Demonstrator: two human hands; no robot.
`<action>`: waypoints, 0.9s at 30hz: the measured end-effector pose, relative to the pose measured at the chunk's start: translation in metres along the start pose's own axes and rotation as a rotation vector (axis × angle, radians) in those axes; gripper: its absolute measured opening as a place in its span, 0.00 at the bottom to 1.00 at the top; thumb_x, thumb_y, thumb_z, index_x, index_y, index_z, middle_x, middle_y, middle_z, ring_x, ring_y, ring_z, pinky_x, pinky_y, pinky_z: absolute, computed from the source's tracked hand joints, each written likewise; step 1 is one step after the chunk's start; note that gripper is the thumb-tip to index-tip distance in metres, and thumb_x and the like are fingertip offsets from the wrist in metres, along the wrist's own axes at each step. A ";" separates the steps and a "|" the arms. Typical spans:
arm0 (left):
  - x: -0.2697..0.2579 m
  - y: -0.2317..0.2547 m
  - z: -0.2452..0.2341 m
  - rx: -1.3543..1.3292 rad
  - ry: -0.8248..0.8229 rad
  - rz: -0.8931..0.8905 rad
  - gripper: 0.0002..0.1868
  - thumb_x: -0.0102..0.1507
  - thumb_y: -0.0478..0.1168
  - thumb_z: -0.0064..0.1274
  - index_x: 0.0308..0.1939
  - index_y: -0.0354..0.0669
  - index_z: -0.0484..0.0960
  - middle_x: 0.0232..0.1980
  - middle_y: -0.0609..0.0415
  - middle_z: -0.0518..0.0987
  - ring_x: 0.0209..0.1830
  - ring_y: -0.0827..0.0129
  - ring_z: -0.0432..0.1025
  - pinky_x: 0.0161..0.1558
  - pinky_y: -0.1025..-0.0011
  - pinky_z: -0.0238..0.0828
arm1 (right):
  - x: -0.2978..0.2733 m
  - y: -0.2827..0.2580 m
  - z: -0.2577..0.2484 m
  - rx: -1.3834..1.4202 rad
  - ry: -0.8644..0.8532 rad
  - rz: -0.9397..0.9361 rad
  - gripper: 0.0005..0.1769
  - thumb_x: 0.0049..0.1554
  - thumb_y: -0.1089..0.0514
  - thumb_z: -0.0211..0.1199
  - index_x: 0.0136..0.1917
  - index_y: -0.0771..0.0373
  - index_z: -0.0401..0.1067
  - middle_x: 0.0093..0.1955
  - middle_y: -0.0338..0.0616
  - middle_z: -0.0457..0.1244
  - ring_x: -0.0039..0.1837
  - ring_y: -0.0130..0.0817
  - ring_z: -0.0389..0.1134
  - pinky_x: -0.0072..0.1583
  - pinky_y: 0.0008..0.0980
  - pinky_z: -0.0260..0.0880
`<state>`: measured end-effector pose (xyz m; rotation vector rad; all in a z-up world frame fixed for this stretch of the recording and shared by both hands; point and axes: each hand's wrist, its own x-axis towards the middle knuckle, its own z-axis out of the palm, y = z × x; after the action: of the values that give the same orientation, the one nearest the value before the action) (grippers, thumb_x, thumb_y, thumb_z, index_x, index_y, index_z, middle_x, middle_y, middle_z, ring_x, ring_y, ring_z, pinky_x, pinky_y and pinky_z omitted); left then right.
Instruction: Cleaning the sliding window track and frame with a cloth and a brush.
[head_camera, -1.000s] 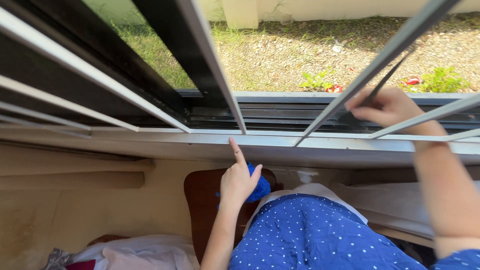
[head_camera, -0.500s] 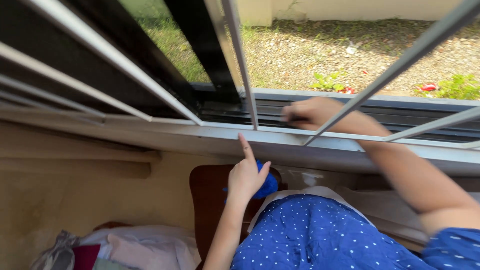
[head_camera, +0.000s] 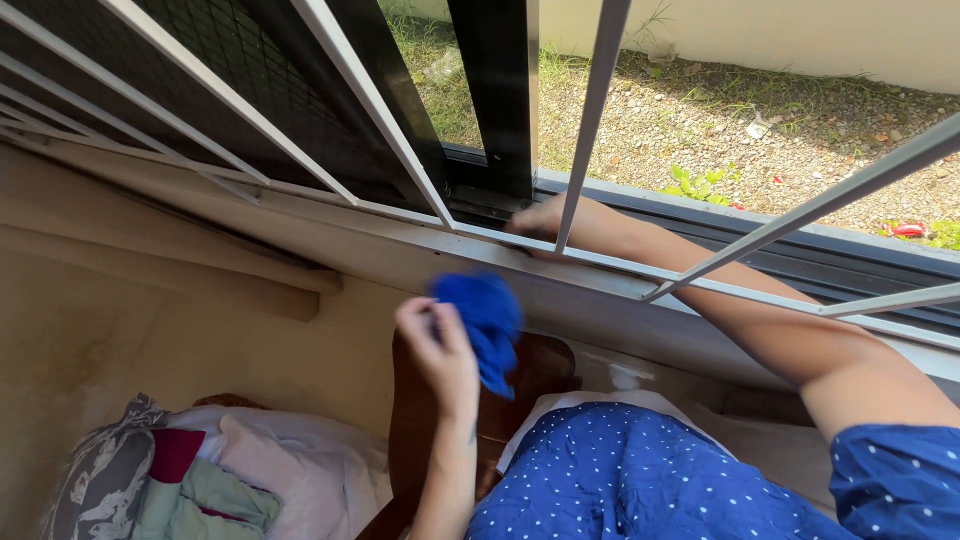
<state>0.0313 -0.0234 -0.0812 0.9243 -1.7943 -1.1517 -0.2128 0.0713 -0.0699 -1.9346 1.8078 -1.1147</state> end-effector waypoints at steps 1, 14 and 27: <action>0.008 0.002 0.000 0.003 -0.002 -0.004 0.10 0.65 0.45 0.42 0.46 0.46 0.67 0.40 0.50 0.69 0.44 0.61 0.67 0.51 0.67 0.61 | -0.005 -0.022 -0.012 0.004 -0.001 0.003 0.16 0.50 0.63 0.58 0.53 0.54 0.71 0.38 0.43 0.66 0.41 0.45 0.69 0.46 0.38 0.69; -0.021 -0.002 0.093 0.190 -0.199 0.724 0.20 0.48 0.38 0.54 0.45 0.40 0.75 0.43 0.47 0.74 0.48 0.52 0.68 0.55 0.58 0.61 | -0.125 -0.056 -0.091 0.420 0.503 0.521 0.10 0.54 0.62 0.59 0.51 0.64 0.71 0.34 0.40 0.61 0.32 0.24 0.60 0.38 0.19 0.61; -0.133 0.025 0.102 -0.295 0.094 0.812 0.34 0.59 0.28 0.45 0.66 0.33 0.49 0.52 0.42 0.68 0.61 0.48 0.61 0.65 0.43 0.45 | -0.189 -0.072 -0.122 0.248 0.703 0.355 0.10 0.57 0.66 0.57 0.53 0.70 0.68 0.28 0.44 0.58 0.26 0.25 0.58 0.34 0.18 0.59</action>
<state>-0.0087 0.1382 -0.1161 0.0373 -1.6140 -0.7828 -0.2295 0.2988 -0.0061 -1.0812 2.0800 -1.9179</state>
